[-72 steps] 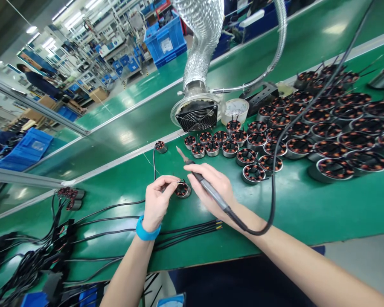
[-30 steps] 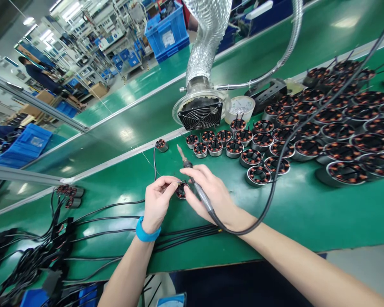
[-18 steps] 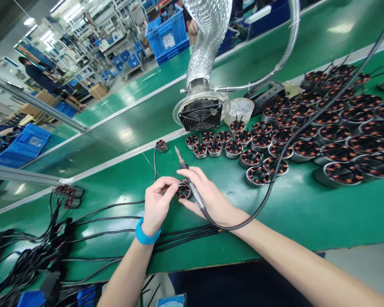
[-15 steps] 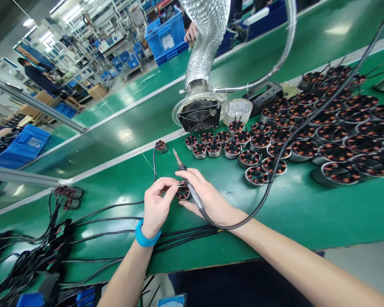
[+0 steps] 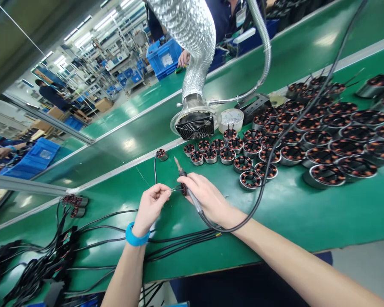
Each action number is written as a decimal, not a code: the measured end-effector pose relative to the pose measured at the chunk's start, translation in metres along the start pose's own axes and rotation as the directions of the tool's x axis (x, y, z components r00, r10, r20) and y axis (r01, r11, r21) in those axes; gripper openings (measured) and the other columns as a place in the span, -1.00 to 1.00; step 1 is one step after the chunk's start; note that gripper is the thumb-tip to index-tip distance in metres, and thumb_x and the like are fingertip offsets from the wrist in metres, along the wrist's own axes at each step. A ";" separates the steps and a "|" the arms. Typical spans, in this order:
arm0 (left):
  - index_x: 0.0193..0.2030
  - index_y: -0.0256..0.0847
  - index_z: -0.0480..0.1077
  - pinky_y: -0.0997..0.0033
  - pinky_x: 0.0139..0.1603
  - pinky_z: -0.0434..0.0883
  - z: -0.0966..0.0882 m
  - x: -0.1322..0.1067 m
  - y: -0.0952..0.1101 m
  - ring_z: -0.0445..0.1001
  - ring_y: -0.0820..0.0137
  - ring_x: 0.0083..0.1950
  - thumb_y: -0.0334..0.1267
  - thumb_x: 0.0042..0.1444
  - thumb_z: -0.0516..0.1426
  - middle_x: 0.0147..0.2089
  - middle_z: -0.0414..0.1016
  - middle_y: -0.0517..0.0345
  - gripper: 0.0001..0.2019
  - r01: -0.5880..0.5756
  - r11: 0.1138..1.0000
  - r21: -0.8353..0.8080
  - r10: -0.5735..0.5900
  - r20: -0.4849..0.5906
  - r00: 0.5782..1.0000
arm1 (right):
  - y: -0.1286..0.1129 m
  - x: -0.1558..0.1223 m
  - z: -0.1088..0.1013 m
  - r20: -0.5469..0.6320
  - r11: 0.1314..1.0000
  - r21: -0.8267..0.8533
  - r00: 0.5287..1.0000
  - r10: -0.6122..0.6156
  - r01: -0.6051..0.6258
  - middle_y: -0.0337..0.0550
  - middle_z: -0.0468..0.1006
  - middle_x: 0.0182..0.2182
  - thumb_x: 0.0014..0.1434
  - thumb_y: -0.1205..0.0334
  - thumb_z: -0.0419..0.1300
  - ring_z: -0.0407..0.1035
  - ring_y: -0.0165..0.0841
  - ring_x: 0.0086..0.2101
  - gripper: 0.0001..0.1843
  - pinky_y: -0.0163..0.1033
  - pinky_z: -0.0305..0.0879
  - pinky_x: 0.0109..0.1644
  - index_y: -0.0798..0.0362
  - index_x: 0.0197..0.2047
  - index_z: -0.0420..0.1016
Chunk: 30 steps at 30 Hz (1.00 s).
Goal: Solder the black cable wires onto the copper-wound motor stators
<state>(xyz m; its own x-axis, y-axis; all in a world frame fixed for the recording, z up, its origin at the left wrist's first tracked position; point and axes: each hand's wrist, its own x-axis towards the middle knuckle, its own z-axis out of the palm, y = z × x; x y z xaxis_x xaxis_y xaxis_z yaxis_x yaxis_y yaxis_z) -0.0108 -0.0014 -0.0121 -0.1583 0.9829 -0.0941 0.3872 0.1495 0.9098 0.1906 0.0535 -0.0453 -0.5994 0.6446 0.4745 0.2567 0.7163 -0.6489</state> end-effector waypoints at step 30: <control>-0.39 -0.32 0.49 0.51 -0.37 0.22 -0.014 0.030 0.020 0.28 0.55 -0.44 -0.05 -0.19 0.45 -0.41 0.46 0.18 -0.61 0.250 0.967 -0.046 -0.209 0.416 0.885 | 0.002 -0.003 -0.002 -0.022 0.994 0.106 1.000 0.017 -0.015 -0.03 0.39 -0.10 0.19 0.57 0.11 0.33 -0.18 -0.11 -0.47 -0.07 0.35 -0.05 0.04 0.19 0.21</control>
<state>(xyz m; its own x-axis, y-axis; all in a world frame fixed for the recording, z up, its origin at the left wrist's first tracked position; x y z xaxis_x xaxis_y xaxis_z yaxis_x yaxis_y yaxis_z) -0.0208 0.0297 0.0088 0.1566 0.8835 -0.4415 0.2936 0.3852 0.8749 0.1937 0.0534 -0.0465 -0.5780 0.6628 0.4760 0.1840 0.6742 -0.7153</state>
